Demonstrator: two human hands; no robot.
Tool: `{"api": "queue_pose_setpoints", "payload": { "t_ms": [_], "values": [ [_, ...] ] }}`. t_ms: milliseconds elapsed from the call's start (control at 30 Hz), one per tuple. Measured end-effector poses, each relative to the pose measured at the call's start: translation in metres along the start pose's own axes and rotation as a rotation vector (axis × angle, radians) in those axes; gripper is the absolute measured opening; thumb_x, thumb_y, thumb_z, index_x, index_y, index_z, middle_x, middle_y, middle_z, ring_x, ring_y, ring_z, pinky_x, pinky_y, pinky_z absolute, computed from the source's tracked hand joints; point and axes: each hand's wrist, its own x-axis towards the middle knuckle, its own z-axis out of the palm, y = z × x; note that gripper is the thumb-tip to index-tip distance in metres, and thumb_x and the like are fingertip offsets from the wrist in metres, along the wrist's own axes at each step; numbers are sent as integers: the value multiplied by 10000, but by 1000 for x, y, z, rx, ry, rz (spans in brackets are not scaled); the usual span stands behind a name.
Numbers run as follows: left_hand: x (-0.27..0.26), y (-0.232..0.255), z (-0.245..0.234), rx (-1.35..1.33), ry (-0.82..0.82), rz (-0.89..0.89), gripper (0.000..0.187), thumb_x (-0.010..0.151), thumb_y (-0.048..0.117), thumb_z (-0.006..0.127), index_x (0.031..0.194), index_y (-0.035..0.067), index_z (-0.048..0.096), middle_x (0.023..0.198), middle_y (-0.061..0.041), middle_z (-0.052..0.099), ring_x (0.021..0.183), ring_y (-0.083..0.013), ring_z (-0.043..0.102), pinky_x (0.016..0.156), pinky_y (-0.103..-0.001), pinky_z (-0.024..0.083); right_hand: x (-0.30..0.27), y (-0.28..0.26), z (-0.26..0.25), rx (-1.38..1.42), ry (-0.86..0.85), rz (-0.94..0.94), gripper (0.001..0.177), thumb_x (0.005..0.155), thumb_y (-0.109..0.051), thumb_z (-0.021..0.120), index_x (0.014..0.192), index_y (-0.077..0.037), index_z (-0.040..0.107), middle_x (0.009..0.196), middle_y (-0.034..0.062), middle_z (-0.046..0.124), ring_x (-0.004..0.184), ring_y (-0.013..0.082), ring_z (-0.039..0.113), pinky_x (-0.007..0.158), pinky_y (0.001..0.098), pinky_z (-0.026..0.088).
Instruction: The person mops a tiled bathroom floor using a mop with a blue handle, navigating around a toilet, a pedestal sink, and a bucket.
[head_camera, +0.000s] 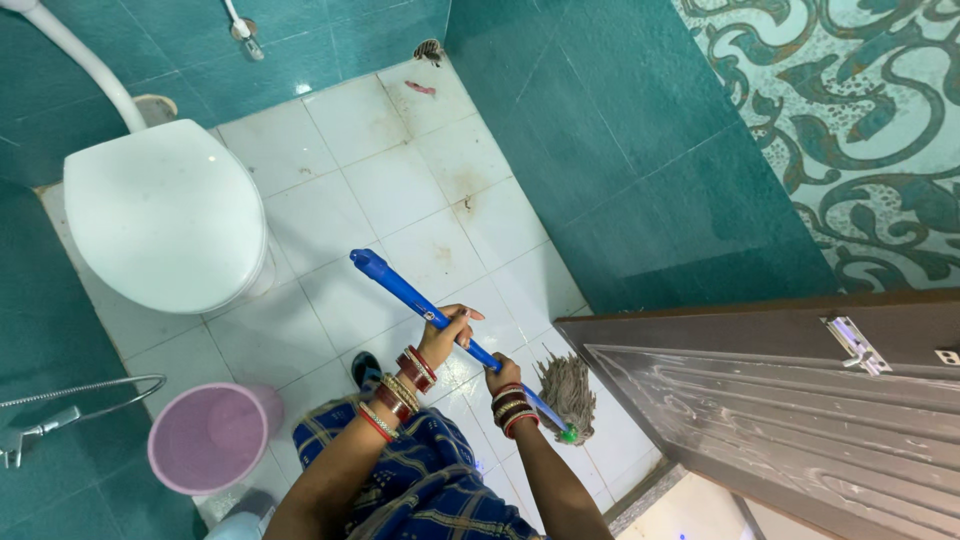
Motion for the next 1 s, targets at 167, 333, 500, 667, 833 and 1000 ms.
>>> {"api": "queue_pose_setpoints", "payload": {
  "t_ms": [167,333,500,667,833,1000],
  "values": [
    [9,52,-38,-55,236,101,380,1084,252,516,915,-39,690,562,41,462,529,-66,452,541,-250,422,34,-36,48,33,15,-86,133,830,-101,675,946,-108,740,742,202,709,737,402,715,684,451,567],
    [17,118,-83,-97,405,253,373,1079,262,526,904,-34,670,578,40,448,529,-72,431,593,-275,463,77,-94,99,112,-18,-151,171,842,-69,640,966,-131,742,738,183,711,719,377,724,674,432,575],
    [20,151,-135,-95,444,458,376,1091,253,518,878,-25,654,588,29,448,523,-73,417,596,-271,451,132,-161,141,164,-64,-408,233,815,-22,644,988,-138,748,837,170,738,768,373,716,692,428,569],
    [9,165,-190,-85,507,641,368,1105,236,498,856,5,640,587,24,465,527,-89,441,667,-291,498,167,-228,172,142,-192,-508,97,905,-89,683,945,-143,753,839,158,742,784,358,721,715,431,569],
    [-14,182,-221,-9,694,839,398,1121,296,523,882,1,642,584,-5,490,517,-116,462,679,-323,491,191,-286,208,139,-383,-712,125,868,-60,659,942,-119,739,843,156,747,788,365,715,716,446,561],
    [-42,187,-208,80,846,897,430,1133,324,541,936,-36,669,614,-13,473,568,-137,466,787,-361,530,213,-316,240,194,-535,-973,100,884,-73,641,924,-114,723,869,118,763,807,331,728,745,418,586]
  ]
}}
